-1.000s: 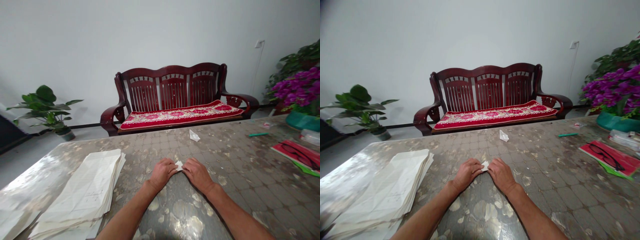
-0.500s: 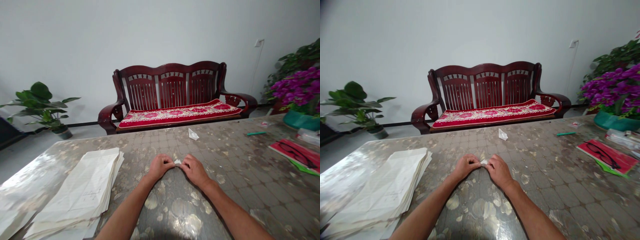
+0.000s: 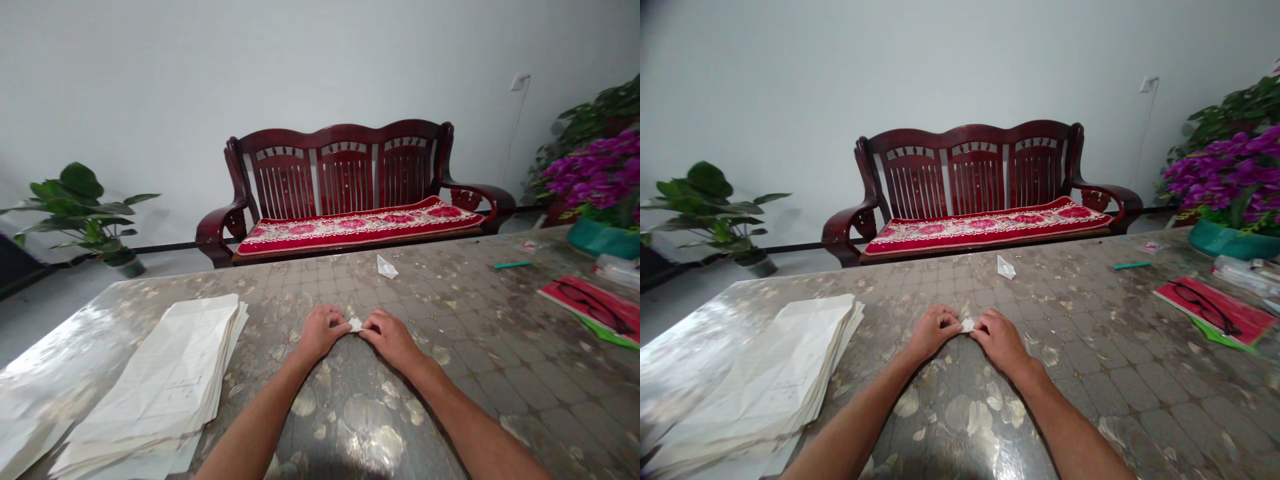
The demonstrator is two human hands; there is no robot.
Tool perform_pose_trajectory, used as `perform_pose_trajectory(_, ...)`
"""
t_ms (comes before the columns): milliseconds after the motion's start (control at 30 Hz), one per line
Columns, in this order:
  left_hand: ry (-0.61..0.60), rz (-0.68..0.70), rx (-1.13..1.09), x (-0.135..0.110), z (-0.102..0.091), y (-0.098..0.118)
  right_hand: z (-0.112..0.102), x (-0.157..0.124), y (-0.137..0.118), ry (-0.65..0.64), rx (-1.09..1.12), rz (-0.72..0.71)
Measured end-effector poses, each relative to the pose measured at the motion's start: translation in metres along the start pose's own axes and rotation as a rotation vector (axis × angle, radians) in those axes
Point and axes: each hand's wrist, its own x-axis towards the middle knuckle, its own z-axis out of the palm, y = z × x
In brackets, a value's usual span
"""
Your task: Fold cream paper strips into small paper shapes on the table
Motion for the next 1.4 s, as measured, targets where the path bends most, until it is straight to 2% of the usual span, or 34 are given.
perform_pose_trajectory(233,0.008,0.036,0.006,-0.002,0.0,0.0,0.001,-0.002,-0.005,0.075,-0.074,-0.12)
perform_pose_trajectory(467,0.031,0.04,0.024,-0.004,-0.001,0.004,0.003,0.007,-0.008,0.032,-0.033,0.014)
perform_pose_trajectory(900,0.05,-0.091,0.173,0.003,0.004,0.011,0.008,0.021,-0.017,-0.015,-0.209,0.176)
perform_pose_trajectory(1133,0.025,-0.09,0.233,0.006,0.005,0.013,0.004,0.02,-0.018,-0.017,-0.12,0.293)
perform_pose_trajectory(1400,0.034,-0.154,0.248,0.005,0.005,0.017,0.002,0.02,-0.018,0.016,-0.196,0.281)
